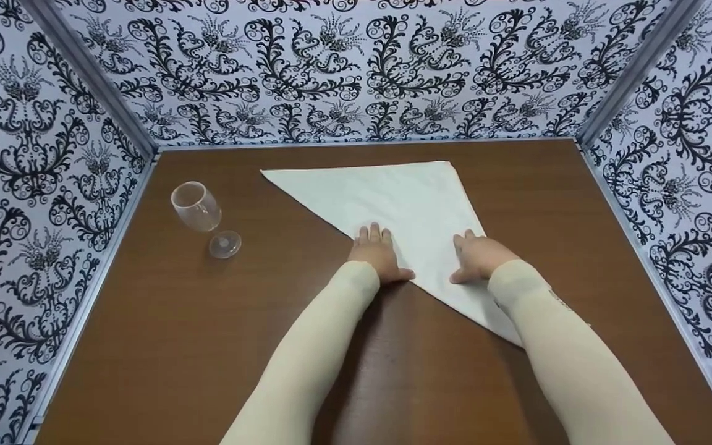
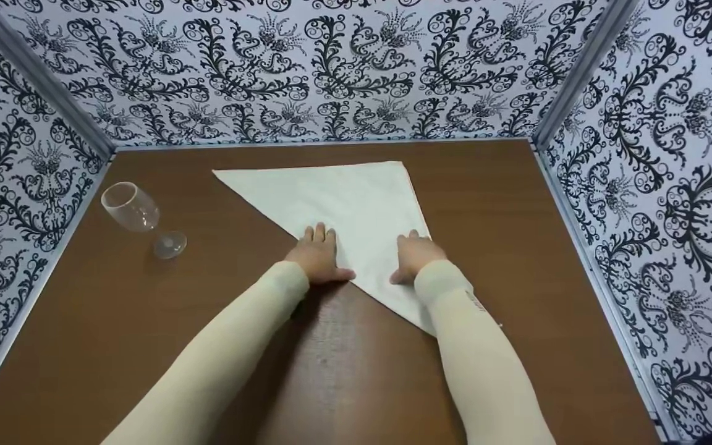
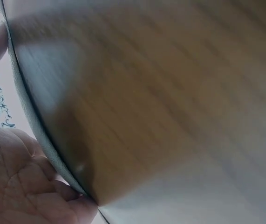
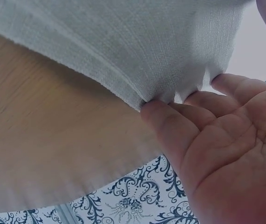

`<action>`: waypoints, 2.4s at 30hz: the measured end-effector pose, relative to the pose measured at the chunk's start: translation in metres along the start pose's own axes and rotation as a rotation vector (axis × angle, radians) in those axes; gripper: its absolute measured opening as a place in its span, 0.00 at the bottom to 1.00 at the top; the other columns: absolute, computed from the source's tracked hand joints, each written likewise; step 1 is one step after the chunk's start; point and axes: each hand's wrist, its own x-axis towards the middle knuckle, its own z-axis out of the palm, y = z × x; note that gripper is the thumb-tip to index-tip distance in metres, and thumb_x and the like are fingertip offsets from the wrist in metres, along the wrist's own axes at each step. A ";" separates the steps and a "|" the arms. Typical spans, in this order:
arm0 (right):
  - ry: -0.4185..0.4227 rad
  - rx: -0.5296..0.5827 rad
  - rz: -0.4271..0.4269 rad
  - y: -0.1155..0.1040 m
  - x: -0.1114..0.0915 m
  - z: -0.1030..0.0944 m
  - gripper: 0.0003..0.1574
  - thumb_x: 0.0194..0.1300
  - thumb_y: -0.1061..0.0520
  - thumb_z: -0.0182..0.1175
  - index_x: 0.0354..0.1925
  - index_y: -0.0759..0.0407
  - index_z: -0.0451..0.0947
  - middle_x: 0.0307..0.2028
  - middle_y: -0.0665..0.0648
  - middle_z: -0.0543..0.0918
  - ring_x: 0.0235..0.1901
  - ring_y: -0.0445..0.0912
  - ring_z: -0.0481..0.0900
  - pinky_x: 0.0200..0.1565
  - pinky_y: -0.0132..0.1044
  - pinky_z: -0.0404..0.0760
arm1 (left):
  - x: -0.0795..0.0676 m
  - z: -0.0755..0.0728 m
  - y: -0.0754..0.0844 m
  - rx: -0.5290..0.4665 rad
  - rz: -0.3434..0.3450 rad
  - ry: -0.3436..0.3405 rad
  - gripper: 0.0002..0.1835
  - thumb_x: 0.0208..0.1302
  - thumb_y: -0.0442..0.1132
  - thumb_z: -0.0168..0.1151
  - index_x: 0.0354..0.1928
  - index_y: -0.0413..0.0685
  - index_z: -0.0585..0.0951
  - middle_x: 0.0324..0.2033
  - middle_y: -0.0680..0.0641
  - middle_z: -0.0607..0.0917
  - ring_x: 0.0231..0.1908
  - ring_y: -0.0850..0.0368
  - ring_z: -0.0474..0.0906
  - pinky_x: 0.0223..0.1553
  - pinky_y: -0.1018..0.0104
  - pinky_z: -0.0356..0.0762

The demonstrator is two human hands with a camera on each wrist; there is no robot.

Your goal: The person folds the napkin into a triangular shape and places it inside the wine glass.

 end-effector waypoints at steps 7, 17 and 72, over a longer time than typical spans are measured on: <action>0.013 -0.011 0.001 -0.004 -0.002 0.001 0.62 0.67 0.41 0.72 0.80 0.74 0.53 0.77 0.83 0.53 0.74 0.76 0.62 0.74 0.66 0.65 | 0.006 0.002 -0.006 -0.011 0.011 0.003 0.69 0.57 0.82 0.60 0.86 0.45 0.45 0.85 0.38 0.42 0.85 0.38 0.38 0.83 0.46 0.49; 0.018 -0.029 0.005 -0.013 -0.007 0.001 0.61 0.68 0.40 0.71 0.79 0.75 0.55 0.76 0.84 0.56 0.74 0.75 0.63 0.74 0.65 0.65 | 0.001 -0.007 -0.009 -0.024 0.014 -0.004 0.68 0.58 0.80 0.63 0.86 0.47 0.47 0.85 0.39 0.43 0.85 0.39 0.38 0.83 0.48 0.48; -0.054 -0.011 0.029 -0.010 -0.005 -0.003 0.65 0.64 0.48 0.75 0.83 0.68 0.47 0.81 0.77 0.46 0.79 0.73 0.52 0.77 0.66 0.58 | -0.007 -0.002 0.013 0.005 0.050 -0.063 0.72 0.55 0.83 0.62 0.86 0.47 0.41 0.85 0.39 0.37 0.84 0.37 0.33 0.84 0.46 0.44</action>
